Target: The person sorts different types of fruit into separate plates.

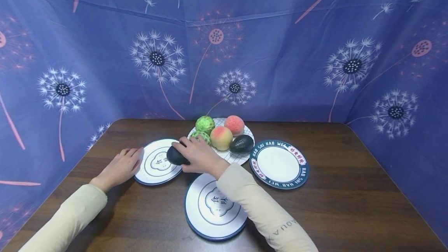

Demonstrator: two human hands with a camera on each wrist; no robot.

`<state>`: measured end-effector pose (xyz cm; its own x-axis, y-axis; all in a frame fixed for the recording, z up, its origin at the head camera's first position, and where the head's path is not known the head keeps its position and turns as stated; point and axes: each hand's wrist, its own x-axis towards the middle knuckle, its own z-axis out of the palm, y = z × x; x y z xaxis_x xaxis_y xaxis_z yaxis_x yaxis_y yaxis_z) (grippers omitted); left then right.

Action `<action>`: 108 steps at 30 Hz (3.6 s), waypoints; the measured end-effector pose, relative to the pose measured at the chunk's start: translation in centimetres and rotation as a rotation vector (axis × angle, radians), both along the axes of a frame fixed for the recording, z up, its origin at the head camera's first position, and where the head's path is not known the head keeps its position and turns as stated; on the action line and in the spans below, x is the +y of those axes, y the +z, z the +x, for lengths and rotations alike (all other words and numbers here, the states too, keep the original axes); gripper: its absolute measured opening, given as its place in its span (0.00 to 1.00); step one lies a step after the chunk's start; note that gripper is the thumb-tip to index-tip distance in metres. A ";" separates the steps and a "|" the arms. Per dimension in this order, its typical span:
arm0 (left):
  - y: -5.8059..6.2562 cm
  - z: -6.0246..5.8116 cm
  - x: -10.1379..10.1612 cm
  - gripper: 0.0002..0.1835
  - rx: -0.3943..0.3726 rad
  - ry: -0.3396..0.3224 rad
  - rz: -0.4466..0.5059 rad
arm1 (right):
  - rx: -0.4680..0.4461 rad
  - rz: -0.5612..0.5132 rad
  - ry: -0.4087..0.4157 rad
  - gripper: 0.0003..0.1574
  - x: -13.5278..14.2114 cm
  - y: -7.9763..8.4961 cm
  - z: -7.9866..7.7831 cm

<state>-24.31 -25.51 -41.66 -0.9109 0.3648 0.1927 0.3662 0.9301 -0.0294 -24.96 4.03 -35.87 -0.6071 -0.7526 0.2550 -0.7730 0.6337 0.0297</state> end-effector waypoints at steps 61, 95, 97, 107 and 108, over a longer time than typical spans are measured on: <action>0.1 0.2 0.2 0.25 0.021 0.001 -0.004 | -0.134 0.096 0.076 0.41 -7.9 -2.4 -0.4; -0.1 0.0 0.2 0.26 0.006 0.002 -0.004 | -0.116 0.112 0.004 0.44 -6.2 -1.5 -1.2; -0.1 0.0 0.2 0.26 0.012 -0.003 -0.001 | -0.100 0.111 -0.003 0.44 -5.8 -1.3 -1.3; -0.1 0.0 0.2 0.25 0.039 -0.020 0.018 | -0.083 0.072 -0.052 0.41 -3.1 0.1 -1.8; -0.1 0.0 0.1 0.25 0.038 -0.021 0.018 | -0.084 0.065 -0.059 0.41 -2.7 0.2 -1.8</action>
